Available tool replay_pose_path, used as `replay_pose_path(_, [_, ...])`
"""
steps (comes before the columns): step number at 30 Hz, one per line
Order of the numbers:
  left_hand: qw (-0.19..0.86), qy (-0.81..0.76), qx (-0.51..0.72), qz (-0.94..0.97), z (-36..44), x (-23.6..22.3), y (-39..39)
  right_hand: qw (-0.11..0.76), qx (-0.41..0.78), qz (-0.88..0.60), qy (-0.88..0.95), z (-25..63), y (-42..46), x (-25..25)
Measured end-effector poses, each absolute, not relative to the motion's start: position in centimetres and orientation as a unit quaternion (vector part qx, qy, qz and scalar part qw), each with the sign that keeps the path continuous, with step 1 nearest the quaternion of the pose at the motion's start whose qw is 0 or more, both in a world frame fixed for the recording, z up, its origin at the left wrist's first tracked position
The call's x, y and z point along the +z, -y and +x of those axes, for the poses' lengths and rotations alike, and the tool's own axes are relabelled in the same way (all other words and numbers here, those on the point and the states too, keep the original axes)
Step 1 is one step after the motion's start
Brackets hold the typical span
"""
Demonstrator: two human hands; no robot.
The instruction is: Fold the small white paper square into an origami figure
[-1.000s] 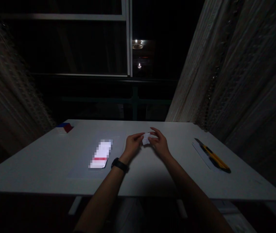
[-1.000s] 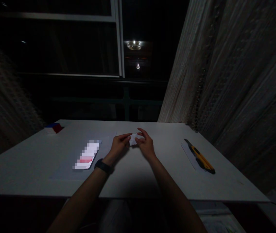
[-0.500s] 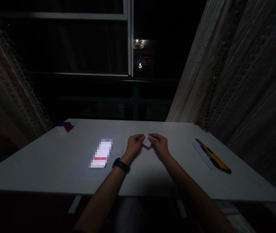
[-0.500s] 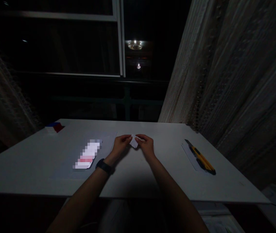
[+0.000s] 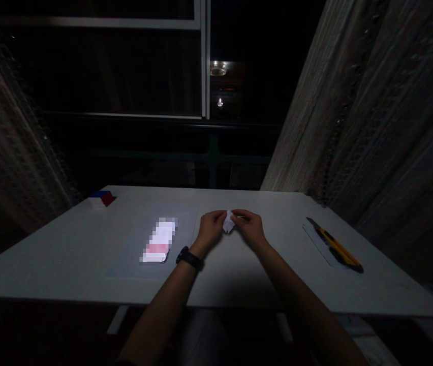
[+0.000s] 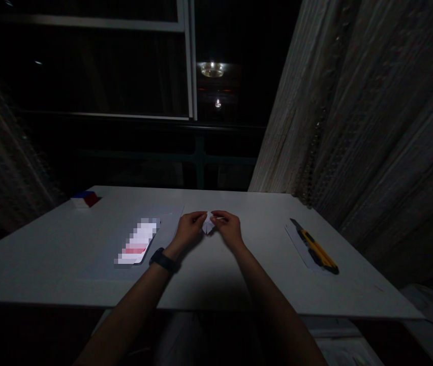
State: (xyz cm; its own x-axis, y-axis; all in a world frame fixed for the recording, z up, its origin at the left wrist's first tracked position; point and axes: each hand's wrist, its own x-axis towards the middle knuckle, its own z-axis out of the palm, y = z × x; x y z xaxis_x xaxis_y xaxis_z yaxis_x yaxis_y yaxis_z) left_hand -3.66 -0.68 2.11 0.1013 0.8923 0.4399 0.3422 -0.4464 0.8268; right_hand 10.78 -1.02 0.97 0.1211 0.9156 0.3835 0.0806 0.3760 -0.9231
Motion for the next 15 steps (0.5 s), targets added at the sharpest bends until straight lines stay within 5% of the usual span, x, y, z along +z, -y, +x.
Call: replay_pose_path(15, [0.369, -0.408, 0.495, 0.673, -3.27, 1.31, -0.02, 0.609, 0.331, -0.434, 0.576, 11.35, 0.34, 0.69])
